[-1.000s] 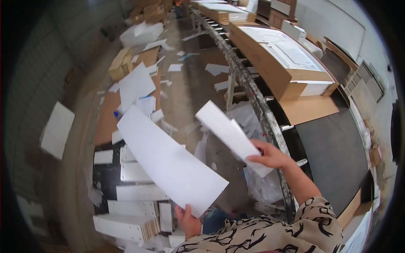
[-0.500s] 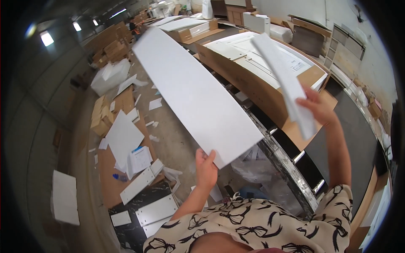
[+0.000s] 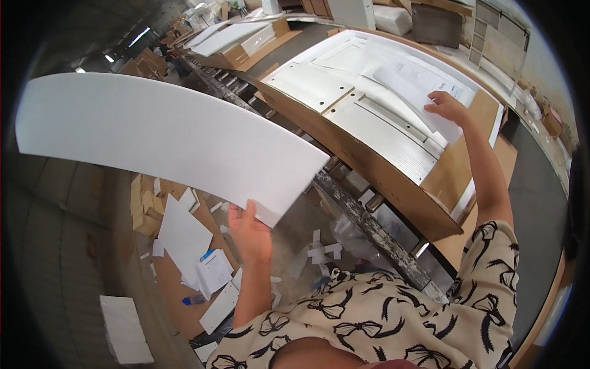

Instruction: The person packs white furniture panels into a large cardboard box on a conveyor belt. The person picks up various white panels, foam padding, and cardboard dividers from the floor and stacks, and places them into the box.

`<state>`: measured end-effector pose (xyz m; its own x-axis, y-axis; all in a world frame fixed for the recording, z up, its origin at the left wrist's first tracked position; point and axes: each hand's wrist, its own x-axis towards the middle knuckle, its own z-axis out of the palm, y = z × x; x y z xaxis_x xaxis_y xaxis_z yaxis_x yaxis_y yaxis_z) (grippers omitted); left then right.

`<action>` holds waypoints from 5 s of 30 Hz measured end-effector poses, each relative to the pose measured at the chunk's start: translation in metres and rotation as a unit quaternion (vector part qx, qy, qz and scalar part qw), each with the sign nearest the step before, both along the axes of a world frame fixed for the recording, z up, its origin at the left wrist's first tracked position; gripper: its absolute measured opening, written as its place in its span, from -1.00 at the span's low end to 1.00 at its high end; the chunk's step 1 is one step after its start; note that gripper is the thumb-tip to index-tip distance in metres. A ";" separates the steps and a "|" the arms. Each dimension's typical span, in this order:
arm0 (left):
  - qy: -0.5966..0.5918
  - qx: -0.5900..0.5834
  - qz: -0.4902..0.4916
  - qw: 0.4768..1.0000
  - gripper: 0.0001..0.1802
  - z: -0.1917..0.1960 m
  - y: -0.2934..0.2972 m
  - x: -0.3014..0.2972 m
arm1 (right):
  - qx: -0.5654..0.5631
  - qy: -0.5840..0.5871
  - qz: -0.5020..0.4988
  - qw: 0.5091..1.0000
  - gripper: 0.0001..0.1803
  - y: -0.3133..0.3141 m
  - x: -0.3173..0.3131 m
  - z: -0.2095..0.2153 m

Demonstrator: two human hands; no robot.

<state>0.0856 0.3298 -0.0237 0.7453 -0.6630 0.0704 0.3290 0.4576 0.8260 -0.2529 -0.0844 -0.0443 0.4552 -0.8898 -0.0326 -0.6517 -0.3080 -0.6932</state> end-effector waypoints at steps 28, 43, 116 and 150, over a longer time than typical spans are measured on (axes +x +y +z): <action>0.078 -0.010 -0.249 0.965 -0.82 -0.011 -0.334 0.184 | 0.122 -0.046 -0.144 0.981 -0.55 0.001 0.094 0.020; 0.103 0.005 -0.241 0.965 -0.79 -0.008 -0.340 0.169 | 0.164 0.107 -0.093 0.976 -0.76 0.005 0.102 0.006; -0.726 0.486 -0.296 0.387 -0.19 -0.023 -0.478 0.270 | 0.108 0.166 -0.044 0.979 -0.40 -0.007 0.170 0.039; -0.580 -0.011 -0.148 0.801 -0.79 -0.081 -0.216 0.062 | -0.323 -0.122 -0.518 0.783 -0.74 0.434 0.026 -0.083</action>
